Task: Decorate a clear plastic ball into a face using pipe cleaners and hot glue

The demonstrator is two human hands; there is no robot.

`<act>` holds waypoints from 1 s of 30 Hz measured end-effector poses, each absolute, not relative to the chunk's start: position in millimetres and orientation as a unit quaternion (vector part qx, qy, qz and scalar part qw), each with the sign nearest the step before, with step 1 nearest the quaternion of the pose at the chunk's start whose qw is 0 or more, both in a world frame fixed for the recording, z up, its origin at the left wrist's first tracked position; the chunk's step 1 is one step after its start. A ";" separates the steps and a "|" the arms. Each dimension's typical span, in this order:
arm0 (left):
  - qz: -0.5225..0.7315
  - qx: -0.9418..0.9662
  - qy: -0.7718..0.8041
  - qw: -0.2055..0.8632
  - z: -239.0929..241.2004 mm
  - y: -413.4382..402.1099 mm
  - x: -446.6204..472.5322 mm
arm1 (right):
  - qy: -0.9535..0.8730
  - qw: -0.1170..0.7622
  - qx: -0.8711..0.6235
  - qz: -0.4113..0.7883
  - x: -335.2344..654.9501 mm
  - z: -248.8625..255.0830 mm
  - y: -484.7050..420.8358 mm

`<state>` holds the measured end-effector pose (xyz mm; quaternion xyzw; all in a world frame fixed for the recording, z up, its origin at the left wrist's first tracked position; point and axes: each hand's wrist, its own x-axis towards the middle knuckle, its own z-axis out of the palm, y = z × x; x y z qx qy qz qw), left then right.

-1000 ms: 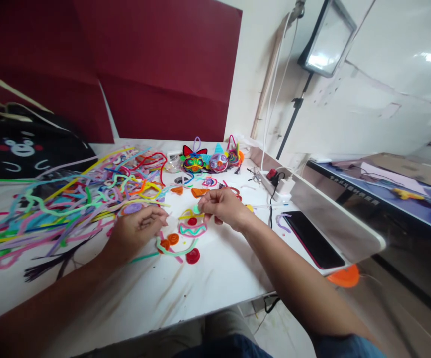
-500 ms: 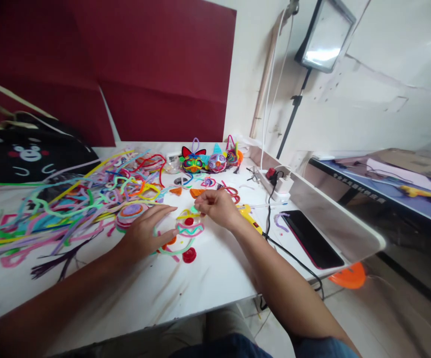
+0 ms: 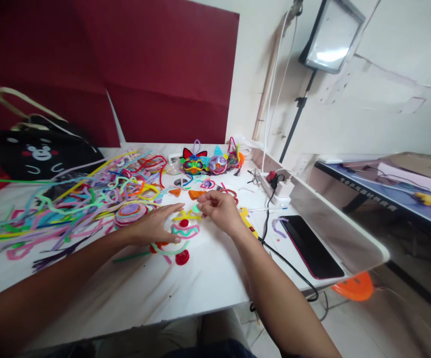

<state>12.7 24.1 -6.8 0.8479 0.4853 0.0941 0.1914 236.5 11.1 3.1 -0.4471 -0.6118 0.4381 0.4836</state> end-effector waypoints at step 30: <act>0.209 0.873 0.427 0.113 -25.8 15.9 14.8 | -0.593 0.473 -0.479 0.442 223.8 -20.3 10.9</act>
